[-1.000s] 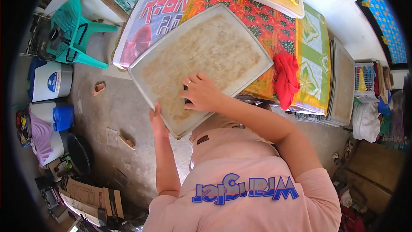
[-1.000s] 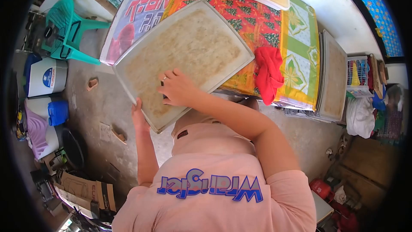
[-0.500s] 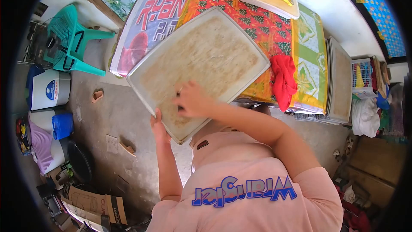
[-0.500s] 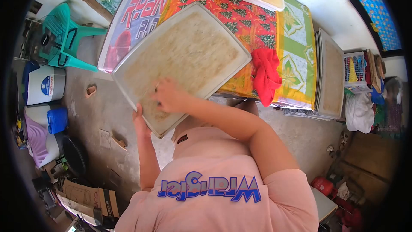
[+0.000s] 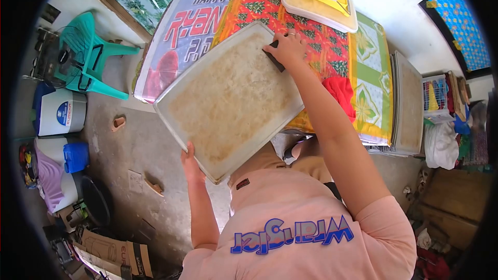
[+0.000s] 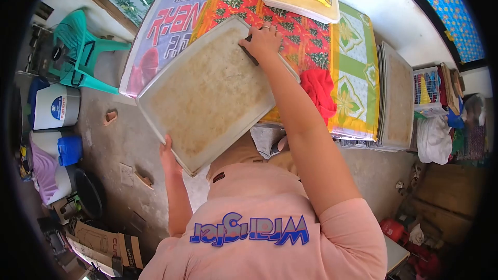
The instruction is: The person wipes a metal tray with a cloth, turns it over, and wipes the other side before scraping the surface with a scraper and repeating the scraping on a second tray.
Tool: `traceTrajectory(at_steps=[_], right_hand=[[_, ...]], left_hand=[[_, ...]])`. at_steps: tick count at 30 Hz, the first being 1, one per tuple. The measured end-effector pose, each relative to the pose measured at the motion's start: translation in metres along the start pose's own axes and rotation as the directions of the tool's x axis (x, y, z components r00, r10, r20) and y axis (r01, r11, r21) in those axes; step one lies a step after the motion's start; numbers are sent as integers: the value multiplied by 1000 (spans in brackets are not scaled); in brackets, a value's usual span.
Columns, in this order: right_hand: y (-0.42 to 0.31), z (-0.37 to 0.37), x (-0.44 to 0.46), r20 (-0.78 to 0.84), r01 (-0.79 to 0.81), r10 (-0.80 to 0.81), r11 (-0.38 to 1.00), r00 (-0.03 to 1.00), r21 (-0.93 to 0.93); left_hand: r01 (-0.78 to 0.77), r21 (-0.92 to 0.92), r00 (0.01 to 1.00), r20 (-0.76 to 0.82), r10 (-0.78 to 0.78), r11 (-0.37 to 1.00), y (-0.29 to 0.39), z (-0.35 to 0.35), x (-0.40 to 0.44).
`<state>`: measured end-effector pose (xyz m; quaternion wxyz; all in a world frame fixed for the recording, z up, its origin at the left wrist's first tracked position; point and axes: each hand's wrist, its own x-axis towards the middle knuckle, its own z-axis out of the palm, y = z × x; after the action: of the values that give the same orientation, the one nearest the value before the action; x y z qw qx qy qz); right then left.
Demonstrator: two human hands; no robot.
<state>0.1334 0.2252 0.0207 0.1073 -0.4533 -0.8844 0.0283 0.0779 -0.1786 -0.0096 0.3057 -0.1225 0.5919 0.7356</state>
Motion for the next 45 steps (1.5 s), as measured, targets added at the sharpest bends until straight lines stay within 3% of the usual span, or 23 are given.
traceTrajectory(at_steps=[10, 19, 28, 34, 37, 40, 43, 45], right_hand=[[-7, 0, 12, -10, 204, -204, 979, 979, 13], [-2, 4, 17, 16, 97, -97, 995, 995, 38], [-7, 2, 17, 58, 143, -144, 989, 988, 36], [-2, 6, 17, -8, 93, -93, 994, 996, 52], [-7, 2, 11, 76, 153, -158, 986, 984, 73], [4, 7, 15, -8, 46, -46, 995, 999, 85], [14, 5, 9, 40, 53, -57, 994, 998, 100], [19, -8, -10, 111, 213, -220, 974, 969, 71]], left_hand=[[-14, -16, 1000, 14, 14, 1000, -4, -2, 3], [10, -10, 1000, 4, -10, 1000, 2, 2, -1], [8, -30, 1000, 16, -7, 1000, -5, -6, 4], [-6, -8, 1000, 7, 6, 1000, -4, -4, 3], [-11, -5, 1000, 12, 11, 1000, -8, -7, 8], [-7, -18, 1000, 22, 8, 1000, -8, -9, 8], [-4, -2, 1000, -7, 4, 1000, -6, -6, 5], [7, 7, 1000, -30, -7, 1000, -5, -3, 4]])
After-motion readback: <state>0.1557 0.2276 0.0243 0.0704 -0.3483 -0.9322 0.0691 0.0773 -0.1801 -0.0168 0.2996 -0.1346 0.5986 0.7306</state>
